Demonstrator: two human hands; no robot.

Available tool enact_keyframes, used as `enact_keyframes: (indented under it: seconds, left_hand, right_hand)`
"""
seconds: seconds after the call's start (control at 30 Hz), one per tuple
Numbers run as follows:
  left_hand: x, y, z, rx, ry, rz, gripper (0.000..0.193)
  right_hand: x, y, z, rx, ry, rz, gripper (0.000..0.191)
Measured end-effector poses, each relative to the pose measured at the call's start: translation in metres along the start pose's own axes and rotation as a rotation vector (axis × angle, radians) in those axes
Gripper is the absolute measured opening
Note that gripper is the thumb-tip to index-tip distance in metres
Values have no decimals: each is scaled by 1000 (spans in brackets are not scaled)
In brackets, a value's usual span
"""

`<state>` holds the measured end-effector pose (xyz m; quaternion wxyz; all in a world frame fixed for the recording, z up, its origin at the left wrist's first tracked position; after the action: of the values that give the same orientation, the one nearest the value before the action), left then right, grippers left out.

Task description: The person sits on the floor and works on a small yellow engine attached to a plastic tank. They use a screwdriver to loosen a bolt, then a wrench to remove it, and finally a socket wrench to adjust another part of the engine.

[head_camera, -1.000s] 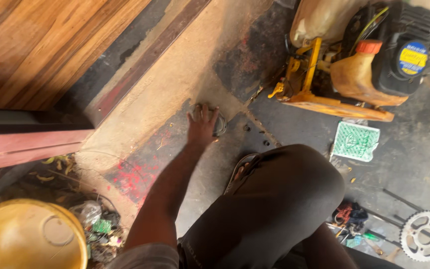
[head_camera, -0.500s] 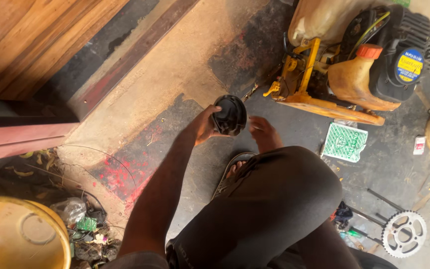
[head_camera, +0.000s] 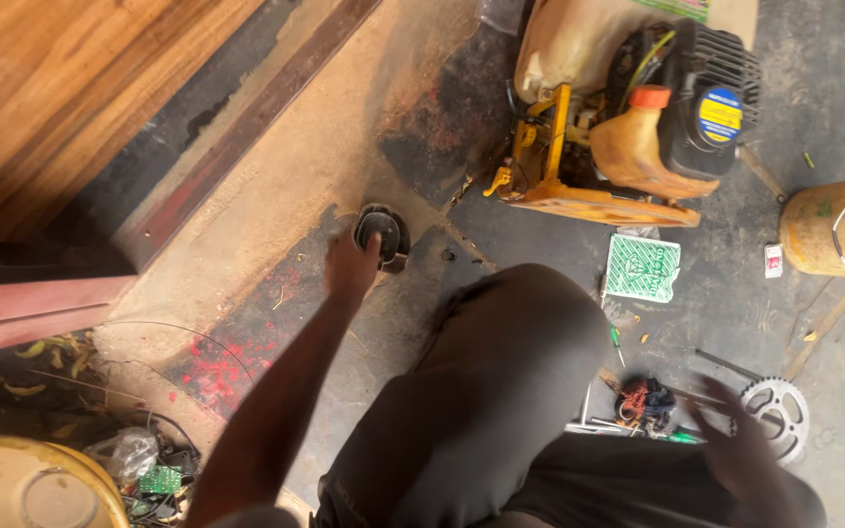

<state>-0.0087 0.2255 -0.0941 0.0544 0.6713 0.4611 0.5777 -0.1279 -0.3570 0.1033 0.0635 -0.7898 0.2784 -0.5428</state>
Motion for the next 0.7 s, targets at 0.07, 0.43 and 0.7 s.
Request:
enact_keyframes:
  seconds: [0.07, 0.43, 0.7]
  left_hand:
    - [-9, -31, -29, 6, -370, 204, 79]
    - [121, -151, -239, 326, -1042, -801, 55]
    - [157, -164, -266, 494, -948, -533, 26]
  right_hand:
    - [49, 15, -32, -138, 167, -260, 60]
    - [34, -8, -85, 10, 449, -380, 73]
    - [61, -124, -79, 308, 281, -163, 64]
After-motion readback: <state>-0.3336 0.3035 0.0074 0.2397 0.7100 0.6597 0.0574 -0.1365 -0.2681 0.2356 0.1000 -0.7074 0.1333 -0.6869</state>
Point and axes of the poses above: each hand's wrist, its own z-axis towards the middle knuckle, its own x-axis out of the back of the hand, y = z × x, the point moved 4 cm from there along z, towards the middle knuckle, and after that the axes turned 4 degrees about z, right-handed, at the moved point
